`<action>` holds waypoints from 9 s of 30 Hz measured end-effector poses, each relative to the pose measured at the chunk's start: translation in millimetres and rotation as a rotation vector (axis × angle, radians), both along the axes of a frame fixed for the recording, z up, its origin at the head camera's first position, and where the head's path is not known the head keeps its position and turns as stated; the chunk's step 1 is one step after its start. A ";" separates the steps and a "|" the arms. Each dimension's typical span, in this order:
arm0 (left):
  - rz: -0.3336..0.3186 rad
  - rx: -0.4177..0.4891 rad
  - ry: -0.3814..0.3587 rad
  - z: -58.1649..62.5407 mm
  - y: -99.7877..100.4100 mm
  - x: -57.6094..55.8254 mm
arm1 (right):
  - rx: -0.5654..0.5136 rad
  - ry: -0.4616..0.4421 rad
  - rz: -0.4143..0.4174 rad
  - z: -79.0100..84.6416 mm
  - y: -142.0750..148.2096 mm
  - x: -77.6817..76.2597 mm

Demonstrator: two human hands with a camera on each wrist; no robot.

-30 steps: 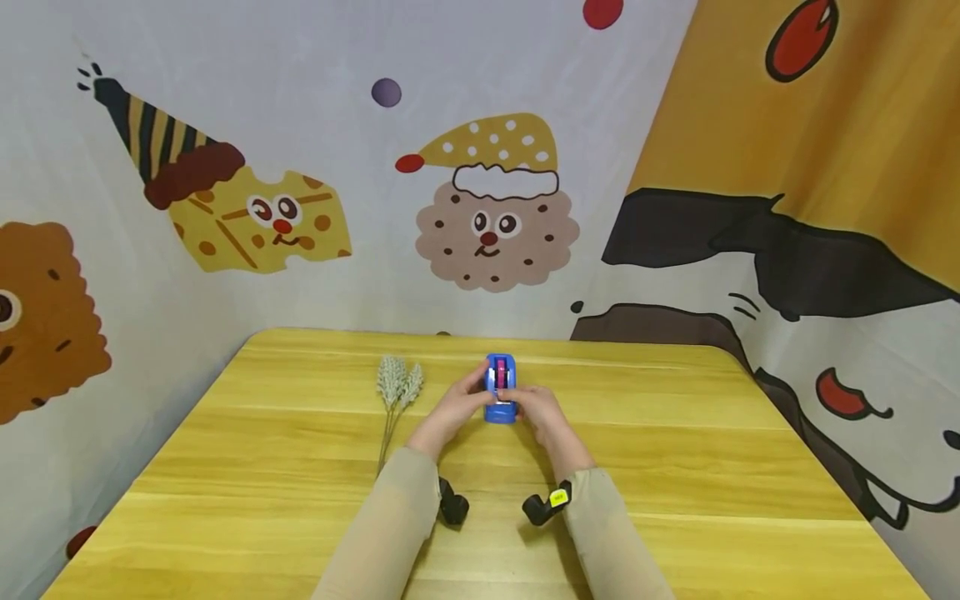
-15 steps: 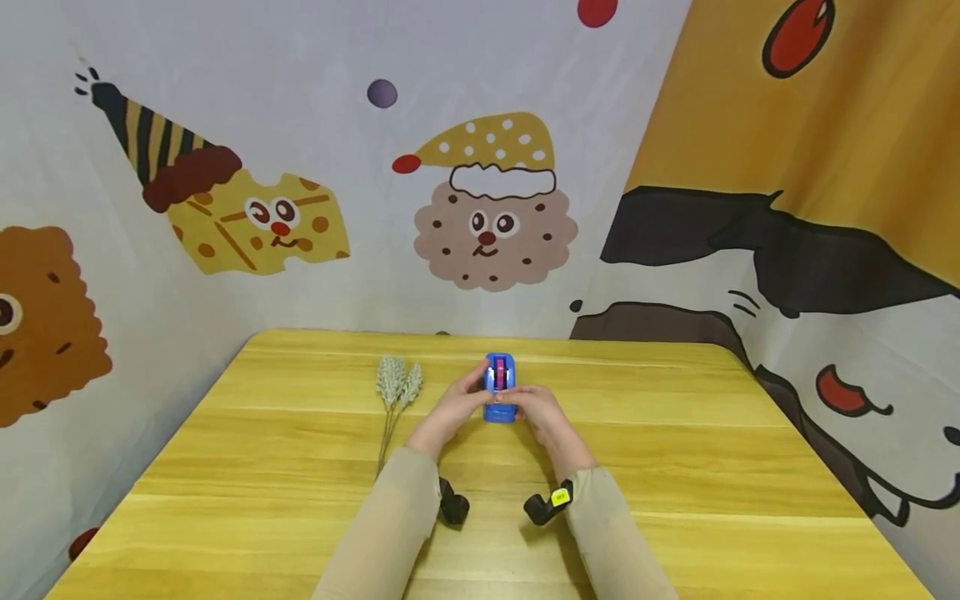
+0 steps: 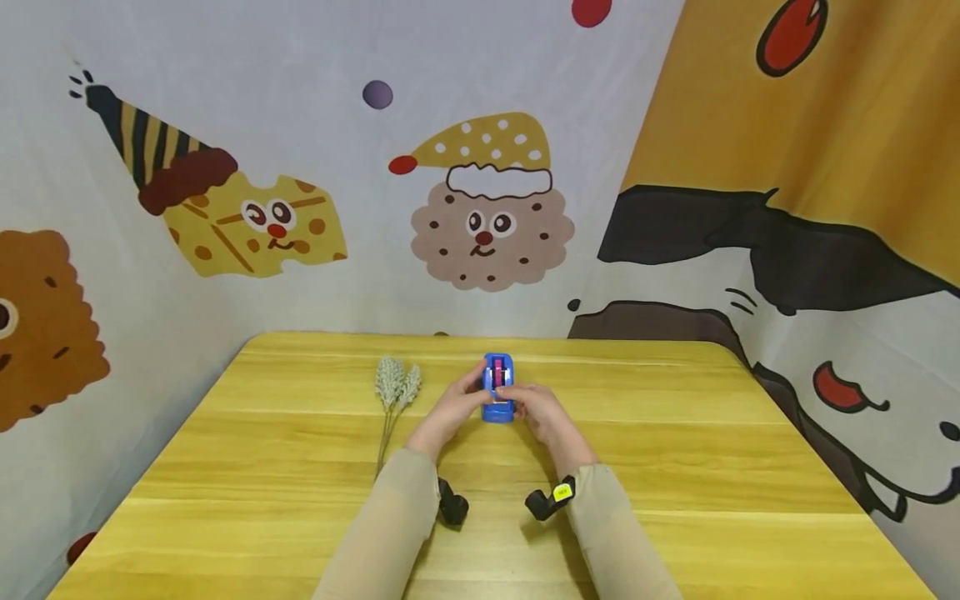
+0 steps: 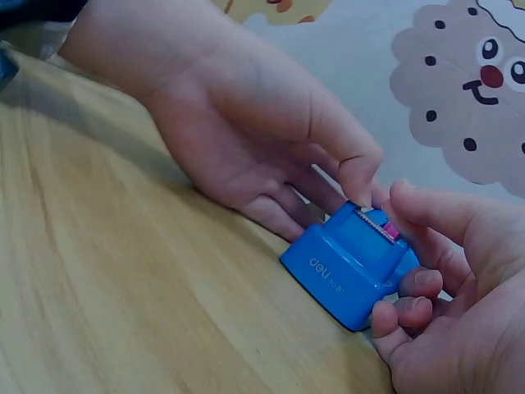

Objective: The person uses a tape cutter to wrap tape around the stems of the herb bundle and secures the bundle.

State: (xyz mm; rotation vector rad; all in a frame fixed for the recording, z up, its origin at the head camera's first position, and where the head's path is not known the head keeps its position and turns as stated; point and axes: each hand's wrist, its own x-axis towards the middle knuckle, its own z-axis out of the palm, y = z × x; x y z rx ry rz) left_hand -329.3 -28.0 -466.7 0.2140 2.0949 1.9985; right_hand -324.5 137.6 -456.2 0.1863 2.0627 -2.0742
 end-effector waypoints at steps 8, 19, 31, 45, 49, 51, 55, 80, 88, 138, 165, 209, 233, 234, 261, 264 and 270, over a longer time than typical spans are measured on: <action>-0.036 -0.001 0.024 4.8 -2.8 0.8 | 0.003 0.017 -0.006 0.9 -2.7 -1.1; -0.048 0.017 0.029 4.9 -4.1 2.7 | 0.040 0.048 -0.028 10.0 -6.4 9.9; -0.043 -0.022 0.040 2.6 -0.9 2.4 | 0.099 0.067 -0.084 3.2 -7.5 12.5; -0.024 -0.009 0.034 0.4 -2.1 1.8 | 0.138 0.065 -0.085 0.1 -6.4 19.7; -0.025 -0.008 0.035 1.0 -1.8 2.2 | 0.134 0.063 -0.082 0.0 -6.6 22.7; -0.028 -0.004 0.040 1.0 -1.7 2.0 | 0.134 0.066 -0.079 -0.1 -6.8 24.3; -0.034 0.001 0.042 1.6 -1.7 1.2 | 0.137 0.082 -0.070 0.6 -6.6 28.2; -0.026 -0.005 0.034 2.8 -2.5 1.8 | 0.202 0.080 -0.067 -0.1 -5.2 50.1; -0.018 -0.014 0.047 0.2 -0.8 0.6 | 0.217 0.093 -0.059 -0.2 -4.1 58.6; -0.015 0.008 0.029 0.8 0.6 3.1 | 0.187 0.158 0.092 -6.5 5.2 114.9; -0.008 0.009 0.019 1.8 -0.1 3.4 | 0.216 0.204 0.170 5.8 4.7 133.3; 0.048 -0.453 -0.052 52.0 -151.0 76.0 | 0.210 0.235 0.174 -9.0 10.8 127.4; 0.057 -0.750 0.015 27.3 -139.5 86.2 | 0.228 0.230 0.171 -4.2 8.2 129.8; 0.061 -0.757 0.027 27.1 -139.3 86.5 | 0.230 0.229 0.170 -4.1 8.1 129.8; 0.016 -0.480 -0.105 27.9 -141.5 88.3 | 0.225 0.239 0.168 -7.4 8.5 128.8; -0.024 -0.363 -0.163 28.0 -145.5 89.7 | 0.222 0.231 0.168 -7.2 8.2 129.6; -0.094 -0.176 -0.240 30.2 -153.2 95.4 | 0.214 0.230 0.180 15.9 5.1 141.2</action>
